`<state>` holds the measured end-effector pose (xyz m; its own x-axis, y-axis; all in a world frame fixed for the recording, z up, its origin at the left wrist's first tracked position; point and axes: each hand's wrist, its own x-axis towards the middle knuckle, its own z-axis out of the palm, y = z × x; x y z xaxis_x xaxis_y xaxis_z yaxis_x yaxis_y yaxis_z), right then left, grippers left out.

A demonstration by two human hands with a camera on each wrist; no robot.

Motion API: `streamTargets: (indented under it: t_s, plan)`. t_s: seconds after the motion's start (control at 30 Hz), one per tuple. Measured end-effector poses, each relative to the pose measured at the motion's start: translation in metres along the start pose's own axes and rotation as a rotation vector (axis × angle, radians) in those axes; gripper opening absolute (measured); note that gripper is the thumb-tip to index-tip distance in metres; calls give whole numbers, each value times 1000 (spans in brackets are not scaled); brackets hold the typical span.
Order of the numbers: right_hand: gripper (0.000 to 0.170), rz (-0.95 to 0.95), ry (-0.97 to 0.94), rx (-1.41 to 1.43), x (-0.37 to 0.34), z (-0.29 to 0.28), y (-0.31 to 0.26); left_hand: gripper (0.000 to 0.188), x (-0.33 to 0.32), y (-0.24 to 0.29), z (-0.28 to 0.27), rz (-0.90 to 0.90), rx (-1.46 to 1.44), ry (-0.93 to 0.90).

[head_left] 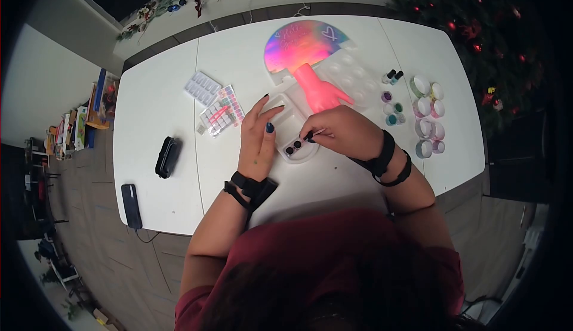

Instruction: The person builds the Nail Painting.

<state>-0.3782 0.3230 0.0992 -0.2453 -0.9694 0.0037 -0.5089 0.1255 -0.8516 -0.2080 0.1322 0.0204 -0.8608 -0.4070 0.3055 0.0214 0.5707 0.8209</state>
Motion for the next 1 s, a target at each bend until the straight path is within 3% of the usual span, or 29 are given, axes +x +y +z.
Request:
streamTargets:
  t_s: [0.27,0.37,0.43,0.5,0.63,0.67,0.73,1.0]
  plan:
    - [20,-51,63,-180,1,15,-2,64,0,2,-1,-19,-29,-11]
    - [20,35,44,-232,-3,11,-8,63,1,-2,2,-16,-42,-3]
    - [21,-192,181,-206,-7,0,-4,63,2,-4,4,4,-62,-3]
    - [17,-228,243,-179,-14,-37,-3,61,1,0,2,-10,-12,6]
    - [13,50,593,-416,-42,-100,13,63,1,1,2,-21,-26,-10]
    - [13,48,593,-415,-46,-111,20,63,1,1,1,-20,-25,-9]
    - [16,277,684,-542,-54,-129,34,66,1,2,3,-31,-26,-5]
    - [22,283,783,-442,-57,-138,97,70,3,-7,5,-56,-102,-21]
